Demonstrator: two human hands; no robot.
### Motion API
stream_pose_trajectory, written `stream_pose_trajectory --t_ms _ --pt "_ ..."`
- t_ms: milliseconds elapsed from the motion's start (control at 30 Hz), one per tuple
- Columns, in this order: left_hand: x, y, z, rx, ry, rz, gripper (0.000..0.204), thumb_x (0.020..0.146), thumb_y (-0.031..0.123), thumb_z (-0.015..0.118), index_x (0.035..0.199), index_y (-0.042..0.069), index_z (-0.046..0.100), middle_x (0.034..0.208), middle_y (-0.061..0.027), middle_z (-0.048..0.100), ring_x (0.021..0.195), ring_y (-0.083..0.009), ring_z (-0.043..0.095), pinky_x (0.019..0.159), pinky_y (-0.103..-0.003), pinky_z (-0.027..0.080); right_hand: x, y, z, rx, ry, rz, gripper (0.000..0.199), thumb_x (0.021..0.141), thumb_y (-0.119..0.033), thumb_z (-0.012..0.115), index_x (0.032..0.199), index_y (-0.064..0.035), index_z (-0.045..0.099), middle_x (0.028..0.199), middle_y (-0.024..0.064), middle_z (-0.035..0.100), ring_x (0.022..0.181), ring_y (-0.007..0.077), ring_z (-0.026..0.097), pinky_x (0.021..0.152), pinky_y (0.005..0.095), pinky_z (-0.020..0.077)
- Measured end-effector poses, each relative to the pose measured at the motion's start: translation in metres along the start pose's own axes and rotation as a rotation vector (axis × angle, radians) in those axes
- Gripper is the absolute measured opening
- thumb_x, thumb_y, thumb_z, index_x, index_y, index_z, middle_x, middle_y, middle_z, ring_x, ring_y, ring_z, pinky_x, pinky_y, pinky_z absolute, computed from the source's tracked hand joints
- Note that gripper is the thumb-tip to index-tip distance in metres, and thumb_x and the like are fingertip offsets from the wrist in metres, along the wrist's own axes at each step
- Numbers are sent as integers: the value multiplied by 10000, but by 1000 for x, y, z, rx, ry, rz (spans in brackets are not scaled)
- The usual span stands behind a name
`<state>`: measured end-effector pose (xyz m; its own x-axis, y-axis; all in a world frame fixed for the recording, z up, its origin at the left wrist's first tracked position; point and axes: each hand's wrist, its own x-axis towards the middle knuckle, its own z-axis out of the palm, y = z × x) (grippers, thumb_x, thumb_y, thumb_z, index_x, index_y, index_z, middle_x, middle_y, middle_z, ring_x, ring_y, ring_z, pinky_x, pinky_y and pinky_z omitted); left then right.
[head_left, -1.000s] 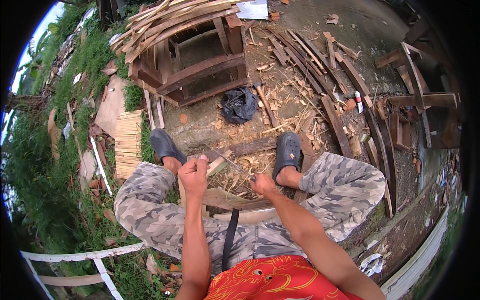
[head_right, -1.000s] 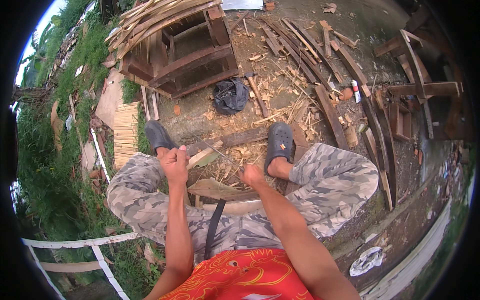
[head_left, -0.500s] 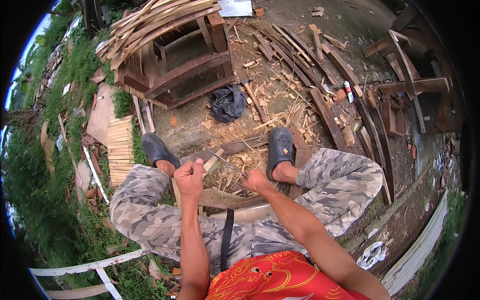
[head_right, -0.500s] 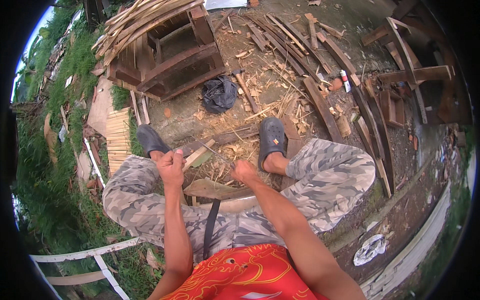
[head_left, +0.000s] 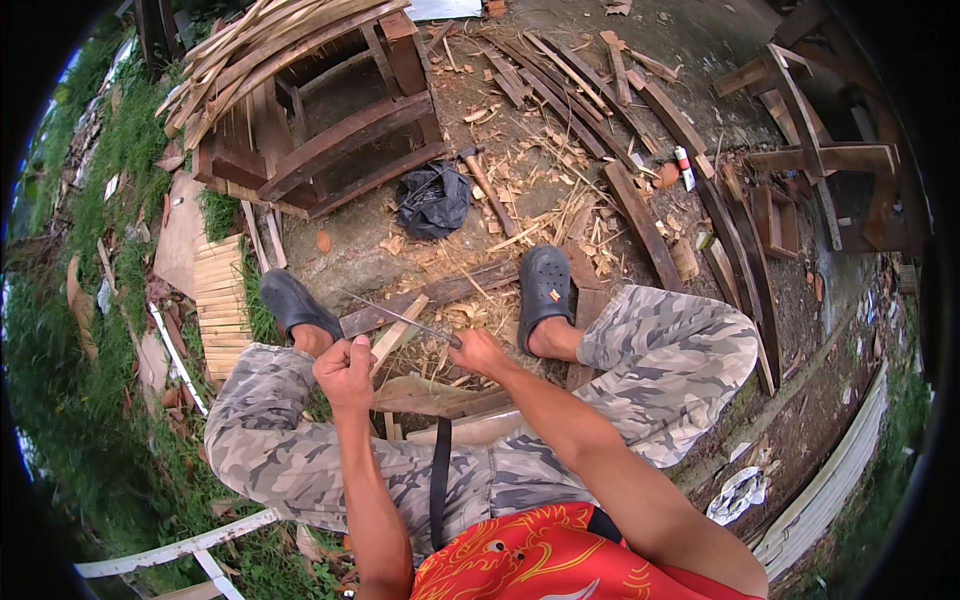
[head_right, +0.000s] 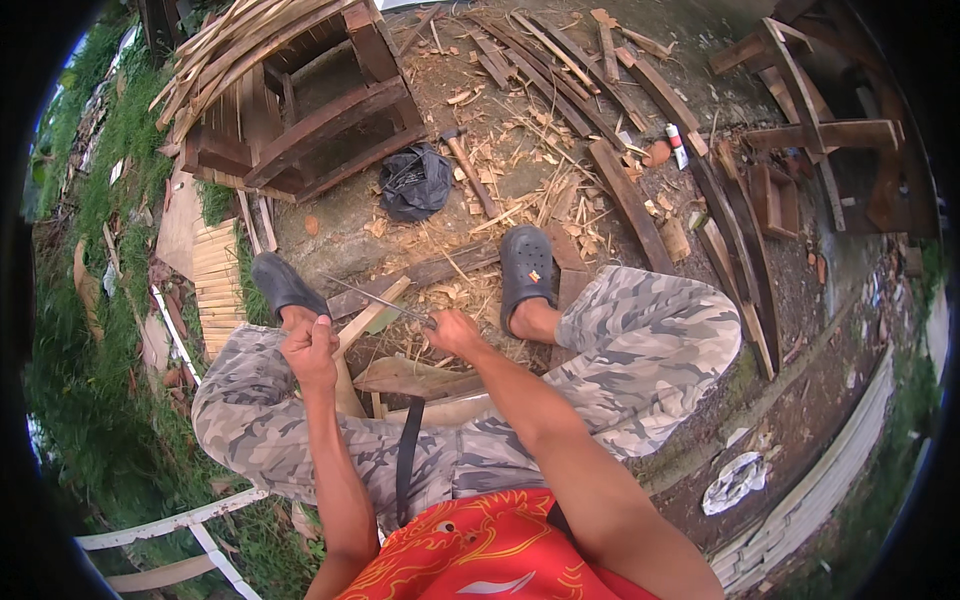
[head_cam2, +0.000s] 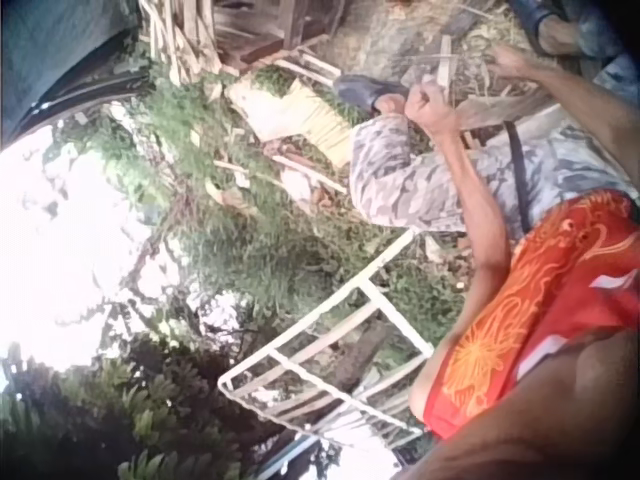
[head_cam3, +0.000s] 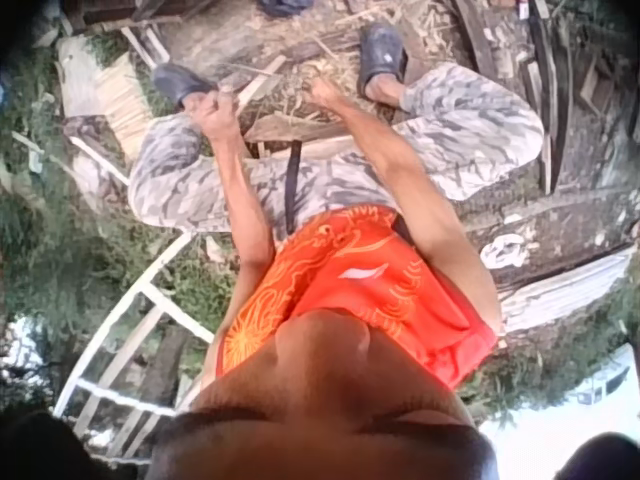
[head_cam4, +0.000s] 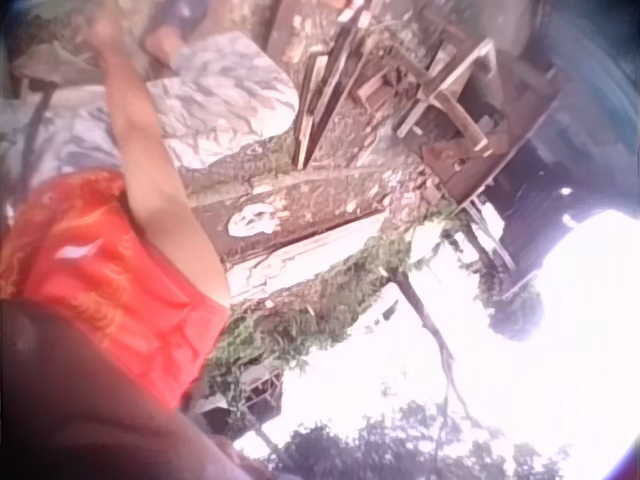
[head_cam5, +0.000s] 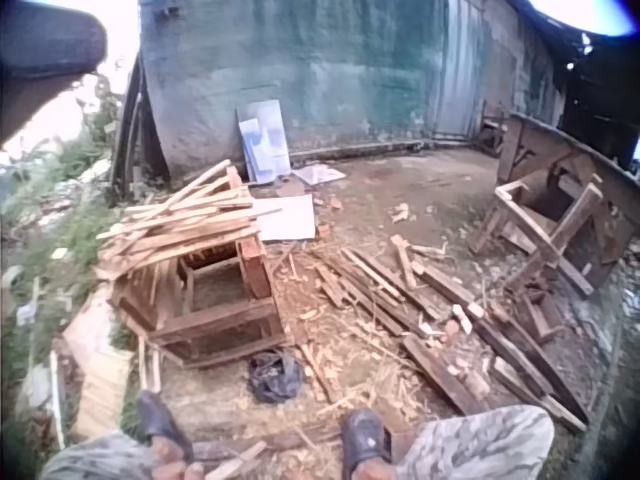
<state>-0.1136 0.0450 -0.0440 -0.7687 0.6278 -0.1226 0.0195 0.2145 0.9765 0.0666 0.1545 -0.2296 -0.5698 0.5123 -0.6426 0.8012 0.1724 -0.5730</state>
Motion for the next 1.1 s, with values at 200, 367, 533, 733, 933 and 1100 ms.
stream_pose_trajectory --t_ms 200,367,533,733,933,1100 --pt "3 -6 -10 -81 58 -6 373 945 106 658 596 5 571 551 6 538 515 -42 440 489 -239 330 3 9 -1 -63 -109 80 371 827 -276 640 1085 -21 716 1058 244 709 1047 405 672 907 482 539" --pt "10 -8 -11 -113 104 -22 389 950 107 660 591 12 545 539 12 499 480 -41 403 462 -237 307 -4 19 3 34 -87 182 337 848 -270 616 1049 -17 709 1055 262 697 1052 417 659 916 492 530" --pt "12 -7 -10 -144 102 1 386 962 99 648 602 19 538 538 13 479 470 -48 385 455 -239 318 -7 26 7 -8 -44 193 335 846 -271 616 1025 -4 713 1064 262 696 1045 415 663 915 489 532" --pt "16 -7 -7 -208 87 17 371 966 79 637 616 18 533 559 2 492 482 -50 387 450 -243 314 -10 37 11 66 -113 340 347 852 -269 617 1047 -5 731 1047 263 704 1042 408 669 918 481 534" --pt "17 -6 -7 -201 97 6 357 954 57 629 613 7 538 561 -2 503 489 -46 398 461 -233 308 -13 38 14 19 -38 222 332 830 -259 632 1049 -29 728 1042 242 712 1022 400 680 912 473 536" --pt "16 -7 -8 -247 67 -1 350 945 58 638 612 6 544 561 0 505 486 -47 403 456 -232 307 -6 13 11 -35 -45 231 361 836 -310 632 1073 -52 720 988 260 708 1007 419 669 894 485 535"
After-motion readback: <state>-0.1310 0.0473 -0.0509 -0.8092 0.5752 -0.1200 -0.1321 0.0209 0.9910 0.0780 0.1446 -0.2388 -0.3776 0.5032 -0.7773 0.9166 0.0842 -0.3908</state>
